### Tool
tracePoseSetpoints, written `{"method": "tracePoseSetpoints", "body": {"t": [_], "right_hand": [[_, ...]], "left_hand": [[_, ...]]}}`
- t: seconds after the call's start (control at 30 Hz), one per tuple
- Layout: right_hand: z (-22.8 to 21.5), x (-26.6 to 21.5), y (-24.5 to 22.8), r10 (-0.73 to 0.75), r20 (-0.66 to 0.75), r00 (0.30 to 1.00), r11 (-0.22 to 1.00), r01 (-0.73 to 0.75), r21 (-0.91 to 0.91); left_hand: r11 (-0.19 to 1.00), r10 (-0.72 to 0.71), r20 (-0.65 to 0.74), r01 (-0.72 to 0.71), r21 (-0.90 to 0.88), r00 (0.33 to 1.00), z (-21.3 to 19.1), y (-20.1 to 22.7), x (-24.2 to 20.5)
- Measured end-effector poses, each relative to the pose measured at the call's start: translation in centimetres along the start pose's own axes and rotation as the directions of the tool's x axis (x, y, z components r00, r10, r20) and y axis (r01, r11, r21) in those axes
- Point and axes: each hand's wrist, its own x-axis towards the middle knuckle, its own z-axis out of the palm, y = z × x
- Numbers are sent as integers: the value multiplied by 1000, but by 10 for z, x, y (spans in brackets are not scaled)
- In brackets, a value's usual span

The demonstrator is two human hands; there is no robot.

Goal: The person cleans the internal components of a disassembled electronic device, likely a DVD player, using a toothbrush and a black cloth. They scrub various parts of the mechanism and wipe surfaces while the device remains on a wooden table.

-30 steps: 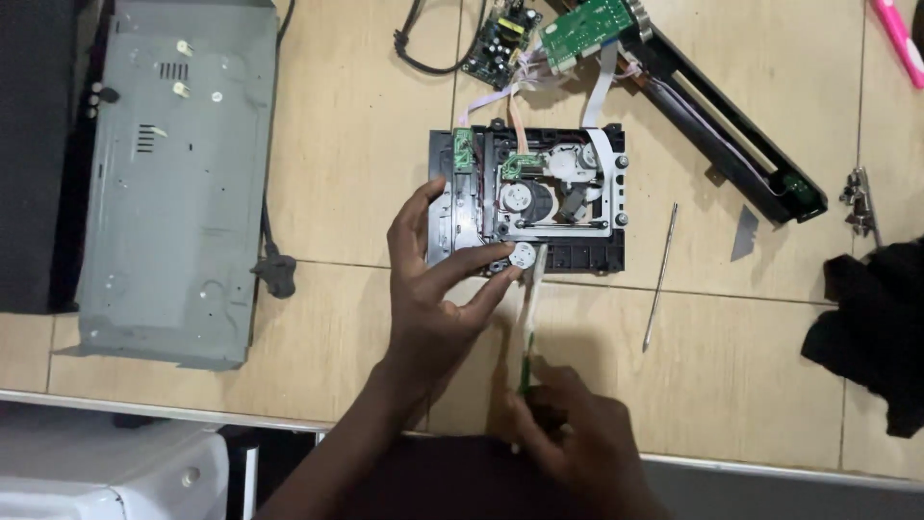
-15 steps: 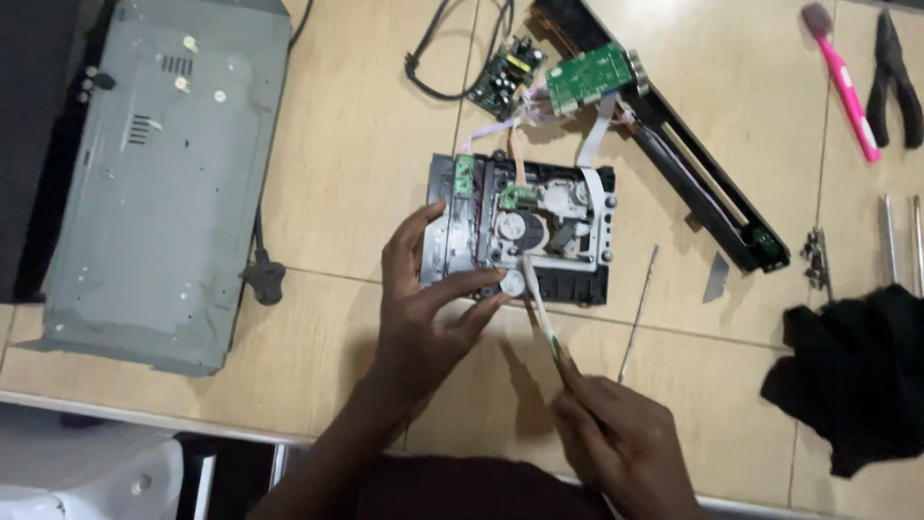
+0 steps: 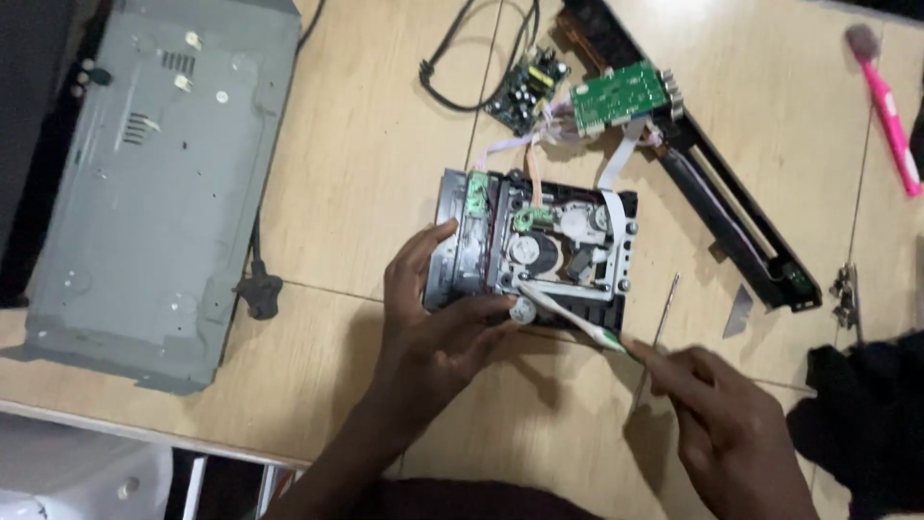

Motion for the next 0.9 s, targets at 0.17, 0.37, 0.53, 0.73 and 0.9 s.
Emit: {"method": "tracePoseSetpoints", "body": {"t": [0.17, 0.37, 0.53, 0.73, 0.9], "right_hand": [[-10, 8, -20, 134, 12, 991, 973, -133, 186], [-2, -15, 6, 409, -225, 884, 821, -249, 514], [49, -17, 39, 643, -296, 707, 438, -21, 899], [53, -4, 43, 557, -355, 750, 290, 225, 930], [59, 14, 32, 588, -517, 621, 454, 275, 847]], "left_hand": [[999, 6, 0, -6, 34, 1000, -1, 4, 3], [999, -15, -28, 14, -33, 999, 3, 7, 3], [1000, 14, -29, -13, 14, 999, 3, 12, 9], [988, 98, -12, -96, 118, 995, 5, 9, 6], [984, 102, 11, -102, 144, 995, 3, 10, 6]]}}
